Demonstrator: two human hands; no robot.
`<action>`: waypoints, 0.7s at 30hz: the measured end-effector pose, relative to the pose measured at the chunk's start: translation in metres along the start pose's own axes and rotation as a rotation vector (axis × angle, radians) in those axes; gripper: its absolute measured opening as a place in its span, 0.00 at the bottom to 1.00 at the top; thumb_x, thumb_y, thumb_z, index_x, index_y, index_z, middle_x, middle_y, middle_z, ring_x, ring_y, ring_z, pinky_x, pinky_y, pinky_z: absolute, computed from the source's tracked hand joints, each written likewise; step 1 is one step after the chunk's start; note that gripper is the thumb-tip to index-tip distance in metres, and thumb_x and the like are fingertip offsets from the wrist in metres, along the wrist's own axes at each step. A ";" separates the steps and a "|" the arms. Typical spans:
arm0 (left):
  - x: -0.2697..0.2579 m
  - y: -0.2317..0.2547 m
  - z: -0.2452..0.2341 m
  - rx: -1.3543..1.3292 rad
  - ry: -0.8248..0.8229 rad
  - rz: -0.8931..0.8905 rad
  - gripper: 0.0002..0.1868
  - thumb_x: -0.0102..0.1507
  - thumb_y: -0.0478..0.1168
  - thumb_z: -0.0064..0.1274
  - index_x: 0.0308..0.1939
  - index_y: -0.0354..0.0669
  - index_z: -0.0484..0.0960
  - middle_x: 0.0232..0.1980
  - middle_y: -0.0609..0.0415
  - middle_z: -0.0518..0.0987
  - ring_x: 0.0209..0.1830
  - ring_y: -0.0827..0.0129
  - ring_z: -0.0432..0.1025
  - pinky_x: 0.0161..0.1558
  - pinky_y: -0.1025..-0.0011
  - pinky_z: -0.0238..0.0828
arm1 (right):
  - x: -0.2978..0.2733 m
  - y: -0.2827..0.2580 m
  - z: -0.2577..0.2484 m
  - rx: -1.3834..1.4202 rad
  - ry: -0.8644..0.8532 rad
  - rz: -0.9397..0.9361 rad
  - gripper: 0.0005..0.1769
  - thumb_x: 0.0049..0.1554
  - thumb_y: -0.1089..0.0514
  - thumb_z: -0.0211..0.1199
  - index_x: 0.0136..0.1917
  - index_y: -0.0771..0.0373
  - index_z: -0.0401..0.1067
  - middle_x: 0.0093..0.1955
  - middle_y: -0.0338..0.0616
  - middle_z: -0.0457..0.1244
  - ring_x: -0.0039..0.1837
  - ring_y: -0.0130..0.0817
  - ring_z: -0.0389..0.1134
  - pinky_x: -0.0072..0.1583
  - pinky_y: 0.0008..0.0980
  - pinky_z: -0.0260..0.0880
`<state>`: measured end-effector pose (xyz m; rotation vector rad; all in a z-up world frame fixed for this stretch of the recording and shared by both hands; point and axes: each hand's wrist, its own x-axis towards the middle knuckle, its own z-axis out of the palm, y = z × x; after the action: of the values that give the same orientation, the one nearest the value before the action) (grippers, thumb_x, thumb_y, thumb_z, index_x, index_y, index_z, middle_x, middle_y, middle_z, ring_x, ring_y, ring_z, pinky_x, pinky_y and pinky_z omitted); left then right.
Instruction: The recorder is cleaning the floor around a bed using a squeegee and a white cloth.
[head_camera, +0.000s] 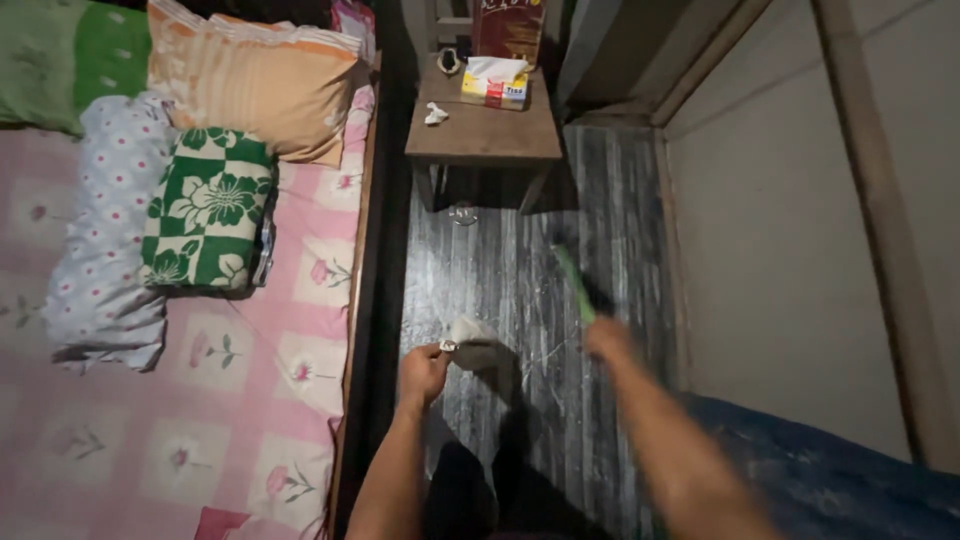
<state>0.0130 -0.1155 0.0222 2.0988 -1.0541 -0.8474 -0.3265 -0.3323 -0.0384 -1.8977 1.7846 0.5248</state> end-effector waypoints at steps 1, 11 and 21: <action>0.000 0.003 -0.009 0.003 0.002 -0.002 0.17 0.61 0.54 0.56 0.42 0.48 0.89 0.40 0.42 0.85 0.43 0.48 0.80 0.45 0.56 0.77 | -0.015 -0.028 0.010 -0.010 -0.026 -0.048 0.20 0.51 0.53 0.66 0.56 0.61 0.79 0.57 0.58 0.69 0.60 0.56 0.72 0.60 0.50 0.73; 0.011 0.026 -0.027 0.110 -0.041 -0.114 0.17 0.62 0.55 0.55 0.46 0.54 0.89 0.40 0.44 0.85 0.43 0.48 0.80 0.46 0.55 0.77 | -0.036 -0.127 0.022 -0.053 -0.301 -0.471 0.14 0.51 0.53 0.65 0.50 0.57 0.81 0.44 0.54 0.71 0.43 0.48 0.73 0.45 0.48 0.74; 0.031 0.000 0.011 0.114 -0.070 -0.102 0.15 0.61 0.55 0.56 0.45 0.57 0.88 0.42 0.43 0.85 0.44 0.47 0.80 0.46 0.54 0.76 | -0.063 -0.026 -0.109 -0.007 0.059 0.039 0.21 0.50 0.51 0.68 0.55 0.60 0.81 0.57 0.57 0.70 0.60 0.53 0.73 0.60 0.48 0.73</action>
<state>0.0192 -0.1441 0.0080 2.2491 -1.0613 -0.9357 -0.3105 -0.3437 0.0881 -1.9047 1.8630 0.4946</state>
